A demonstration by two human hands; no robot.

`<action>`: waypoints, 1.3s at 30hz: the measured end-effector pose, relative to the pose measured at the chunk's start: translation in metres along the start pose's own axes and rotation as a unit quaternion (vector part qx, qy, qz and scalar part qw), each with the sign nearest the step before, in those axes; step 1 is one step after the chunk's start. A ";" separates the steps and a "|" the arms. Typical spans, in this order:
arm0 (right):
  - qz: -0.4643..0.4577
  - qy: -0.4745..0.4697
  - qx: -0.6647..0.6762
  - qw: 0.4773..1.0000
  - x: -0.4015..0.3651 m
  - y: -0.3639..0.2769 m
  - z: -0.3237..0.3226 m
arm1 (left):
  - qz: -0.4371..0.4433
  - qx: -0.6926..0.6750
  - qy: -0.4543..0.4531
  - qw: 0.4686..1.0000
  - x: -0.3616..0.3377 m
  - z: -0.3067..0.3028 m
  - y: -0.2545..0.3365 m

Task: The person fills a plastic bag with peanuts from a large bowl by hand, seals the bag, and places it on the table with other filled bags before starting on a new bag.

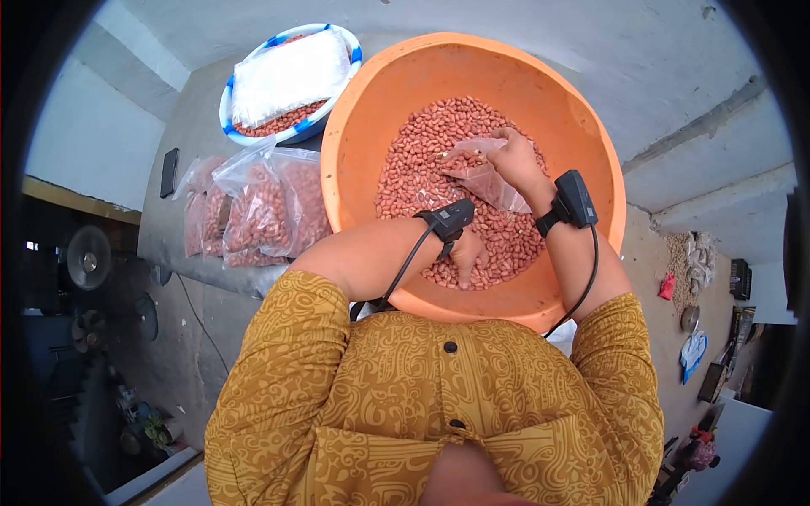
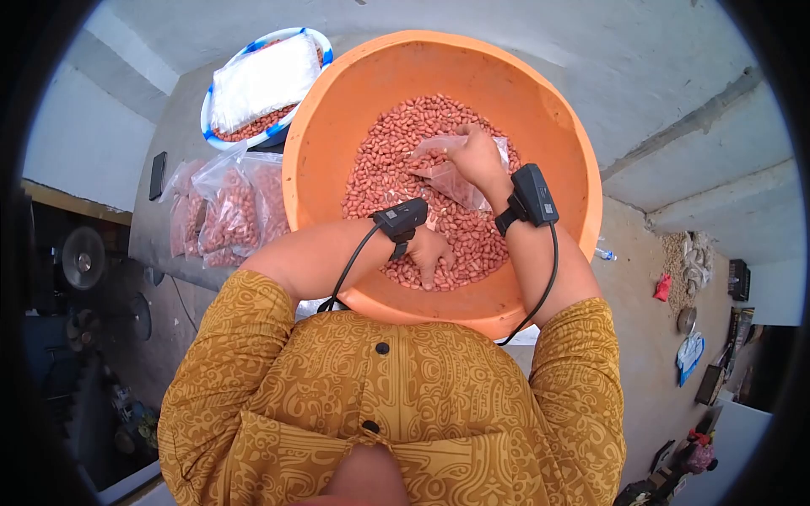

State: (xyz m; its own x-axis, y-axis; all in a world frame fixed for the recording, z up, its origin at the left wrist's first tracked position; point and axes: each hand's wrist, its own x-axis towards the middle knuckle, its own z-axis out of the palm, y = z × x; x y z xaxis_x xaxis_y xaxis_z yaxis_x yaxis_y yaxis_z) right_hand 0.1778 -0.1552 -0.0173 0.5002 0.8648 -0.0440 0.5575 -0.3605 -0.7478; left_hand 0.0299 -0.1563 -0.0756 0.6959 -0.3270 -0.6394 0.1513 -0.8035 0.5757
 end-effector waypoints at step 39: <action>-0.022 -0.011 -0.016 1.000 -0.014 -0.027 -0.005 | 0.022 -0.693 0.453 0.561 -0.073 -0.071 -0.060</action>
State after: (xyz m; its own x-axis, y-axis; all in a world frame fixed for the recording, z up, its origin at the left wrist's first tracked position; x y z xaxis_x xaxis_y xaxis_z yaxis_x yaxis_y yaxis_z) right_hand 0.1596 -0.1597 0.0068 0.4602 0.8874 -0.0251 0.6007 -0.3321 -0.7272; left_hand 0.0202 -0.0485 -0.0275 0.6964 0.5596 -0.4492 0.0840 0.5581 0.8255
